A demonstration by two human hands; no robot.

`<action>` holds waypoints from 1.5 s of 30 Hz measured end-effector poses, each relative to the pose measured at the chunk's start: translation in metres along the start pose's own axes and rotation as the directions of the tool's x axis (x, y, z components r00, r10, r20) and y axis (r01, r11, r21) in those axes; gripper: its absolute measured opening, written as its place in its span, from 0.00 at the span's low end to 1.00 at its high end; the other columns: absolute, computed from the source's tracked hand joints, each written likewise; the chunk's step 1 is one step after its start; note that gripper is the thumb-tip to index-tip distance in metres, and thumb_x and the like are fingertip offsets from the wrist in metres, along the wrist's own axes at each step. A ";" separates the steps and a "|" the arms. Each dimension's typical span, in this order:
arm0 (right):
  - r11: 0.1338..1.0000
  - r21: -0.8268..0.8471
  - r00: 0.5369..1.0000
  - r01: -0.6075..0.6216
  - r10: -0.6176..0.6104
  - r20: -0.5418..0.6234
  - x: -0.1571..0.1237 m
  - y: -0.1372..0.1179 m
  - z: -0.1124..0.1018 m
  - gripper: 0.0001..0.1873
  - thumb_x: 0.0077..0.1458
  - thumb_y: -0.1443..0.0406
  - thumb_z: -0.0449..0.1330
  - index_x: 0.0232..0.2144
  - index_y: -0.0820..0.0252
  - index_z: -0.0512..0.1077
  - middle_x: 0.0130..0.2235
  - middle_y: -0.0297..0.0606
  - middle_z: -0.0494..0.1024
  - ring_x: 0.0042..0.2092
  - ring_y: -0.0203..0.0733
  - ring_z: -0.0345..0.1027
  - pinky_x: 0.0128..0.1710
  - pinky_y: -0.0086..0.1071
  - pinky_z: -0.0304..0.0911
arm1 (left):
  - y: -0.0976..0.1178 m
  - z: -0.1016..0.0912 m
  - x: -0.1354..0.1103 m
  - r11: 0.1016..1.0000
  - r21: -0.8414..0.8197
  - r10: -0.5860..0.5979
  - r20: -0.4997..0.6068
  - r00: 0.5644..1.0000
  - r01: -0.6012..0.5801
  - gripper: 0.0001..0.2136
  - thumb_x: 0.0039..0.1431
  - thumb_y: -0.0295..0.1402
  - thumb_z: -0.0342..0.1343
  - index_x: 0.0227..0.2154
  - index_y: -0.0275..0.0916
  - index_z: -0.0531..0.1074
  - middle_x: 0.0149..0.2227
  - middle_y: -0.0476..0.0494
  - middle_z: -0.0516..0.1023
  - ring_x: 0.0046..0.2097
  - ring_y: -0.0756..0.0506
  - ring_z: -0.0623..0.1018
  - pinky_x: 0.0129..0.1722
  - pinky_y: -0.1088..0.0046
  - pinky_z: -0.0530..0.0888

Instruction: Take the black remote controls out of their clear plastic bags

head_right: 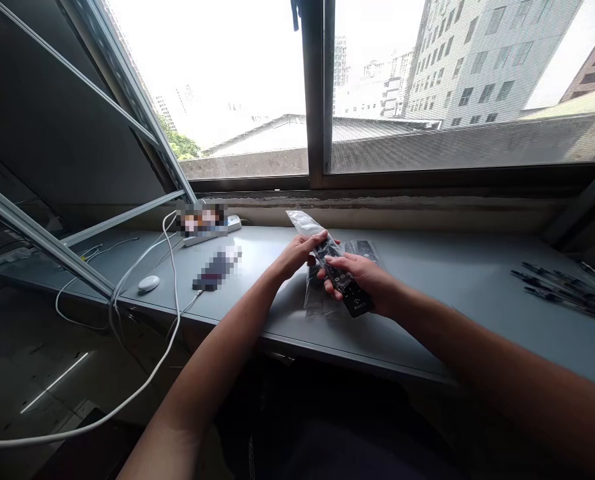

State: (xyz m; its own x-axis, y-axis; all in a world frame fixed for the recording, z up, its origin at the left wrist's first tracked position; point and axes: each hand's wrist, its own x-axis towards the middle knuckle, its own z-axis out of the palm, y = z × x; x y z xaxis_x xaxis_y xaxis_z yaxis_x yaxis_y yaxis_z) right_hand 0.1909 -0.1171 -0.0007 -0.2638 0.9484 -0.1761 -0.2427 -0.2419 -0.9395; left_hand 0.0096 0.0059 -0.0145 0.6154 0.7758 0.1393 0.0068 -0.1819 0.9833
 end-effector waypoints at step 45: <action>0.989 -0.016 0.958 0.150 -0.149 -0.243 -0.001 -0.016 0.003 0.07 0.71 0.66 0.67 0.49 0.57 0.84 0.67 0.49 0.80 0.53 0.59 0.89 0.18 0.25 0.74 | 0.004 -0.017 0.008 0.866 -0.478 -0.052 -0.385 0.922 -0.150 0.16 0.77 0.39 0.55 0.56 0.39 0.81 0.56 0.32 0.88 0.60 0.36 0.85 0.60 0.59 0.80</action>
State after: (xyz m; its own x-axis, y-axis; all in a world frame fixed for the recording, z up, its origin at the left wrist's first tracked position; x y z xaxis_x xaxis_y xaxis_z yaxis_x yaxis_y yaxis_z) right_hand 0.1922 -0.1146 0.0152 0.0105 0.9949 -0.0999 -0.2649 -0.0936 -0.9597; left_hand 0.0014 0.0218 -0.0078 0.2636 0.9569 0.1220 -0.4630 0.0146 0.8862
